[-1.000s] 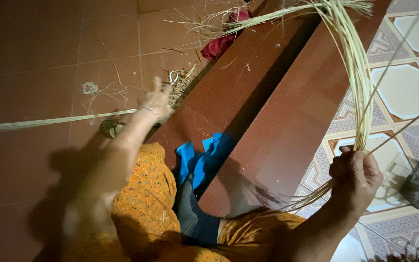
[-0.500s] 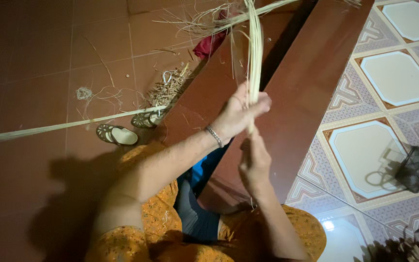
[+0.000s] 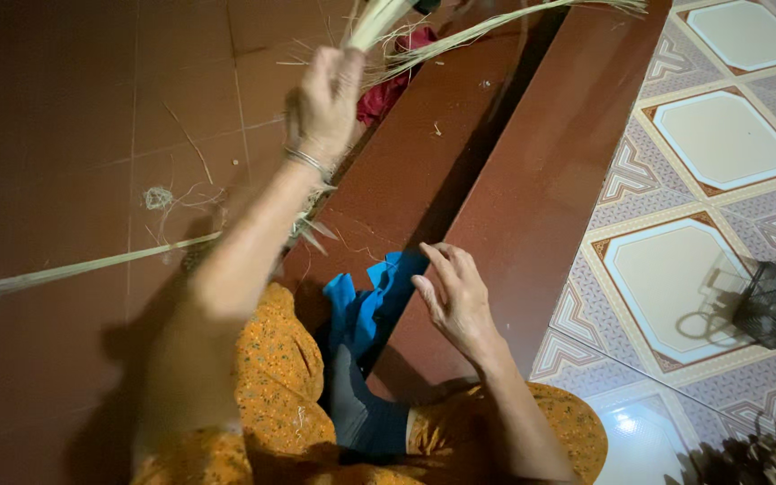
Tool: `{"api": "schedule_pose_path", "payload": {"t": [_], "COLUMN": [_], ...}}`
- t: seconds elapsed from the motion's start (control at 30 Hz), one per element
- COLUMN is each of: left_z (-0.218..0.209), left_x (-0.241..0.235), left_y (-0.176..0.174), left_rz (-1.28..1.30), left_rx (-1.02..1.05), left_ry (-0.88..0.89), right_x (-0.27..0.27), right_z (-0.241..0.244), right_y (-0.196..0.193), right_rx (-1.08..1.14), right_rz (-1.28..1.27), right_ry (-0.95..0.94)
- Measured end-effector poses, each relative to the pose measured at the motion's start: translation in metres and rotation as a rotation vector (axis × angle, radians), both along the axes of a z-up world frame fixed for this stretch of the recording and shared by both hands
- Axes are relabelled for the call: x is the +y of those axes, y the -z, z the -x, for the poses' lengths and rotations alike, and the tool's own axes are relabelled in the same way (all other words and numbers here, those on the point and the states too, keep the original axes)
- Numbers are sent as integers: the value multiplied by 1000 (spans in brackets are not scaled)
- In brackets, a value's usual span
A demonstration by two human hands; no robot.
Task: The person sits on the floor and uses a knife to shave thin strips from bamboo stalks. They repeatedly scrape the bamboo with the blade, then gather the finished strips and wipe the floor with a blue cloth.
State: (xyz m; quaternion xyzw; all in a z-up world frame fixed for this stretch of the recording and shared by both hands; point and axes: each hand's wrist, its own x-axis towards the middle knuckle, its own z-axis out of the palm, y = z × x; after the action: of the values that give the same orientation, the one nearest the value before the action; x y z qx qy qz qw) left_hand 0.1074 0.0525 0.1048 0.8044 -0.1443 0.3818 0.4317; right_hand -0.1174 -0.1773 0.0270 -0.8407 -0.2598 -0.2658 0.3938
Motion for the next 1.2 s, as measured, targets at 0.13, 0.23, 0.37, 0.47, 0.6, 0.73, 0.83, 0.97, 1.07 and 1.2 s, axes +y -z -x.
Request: {"api": "schedule_pose_path", "payload": {"t": [0.13,0.23,0.37,0.47,0.6,0.73,0.83,0.97,1.07,1.2], "left_z": [7,45,126,180,230,274,298,321,336,361], "left_x": [64,103,143,174,202,216,218,218,217,225], "left_y": [-30,-33,-10,15,48,65,68,62,56,55], "left_rz": [-404,-266,-267,-273,-50,193,238,235,297,254], "left_rx": [-91,180,315,496,499,631,604,625,652,658], "left_ry": [-119,-98,-134,-223,-52,-22,-3,-47,-103,-96], "right_x": [-5,4,21,36,55,90,122,163,189,224], "right_z": [-1,1,12,20,32,23,12,7,6,2], "right_y": [8,19,36,48,63,69,64,45,26,5], "right_rx": [87,109,286,375,782,861,866,980,1152,1197], "right_rz": [70,109,150,80,-67,-395,-491,-551,-653,-883], "right_ry": [-13,-120,-329,-445,-427,-604,-638,-686,-819,-1027]}}
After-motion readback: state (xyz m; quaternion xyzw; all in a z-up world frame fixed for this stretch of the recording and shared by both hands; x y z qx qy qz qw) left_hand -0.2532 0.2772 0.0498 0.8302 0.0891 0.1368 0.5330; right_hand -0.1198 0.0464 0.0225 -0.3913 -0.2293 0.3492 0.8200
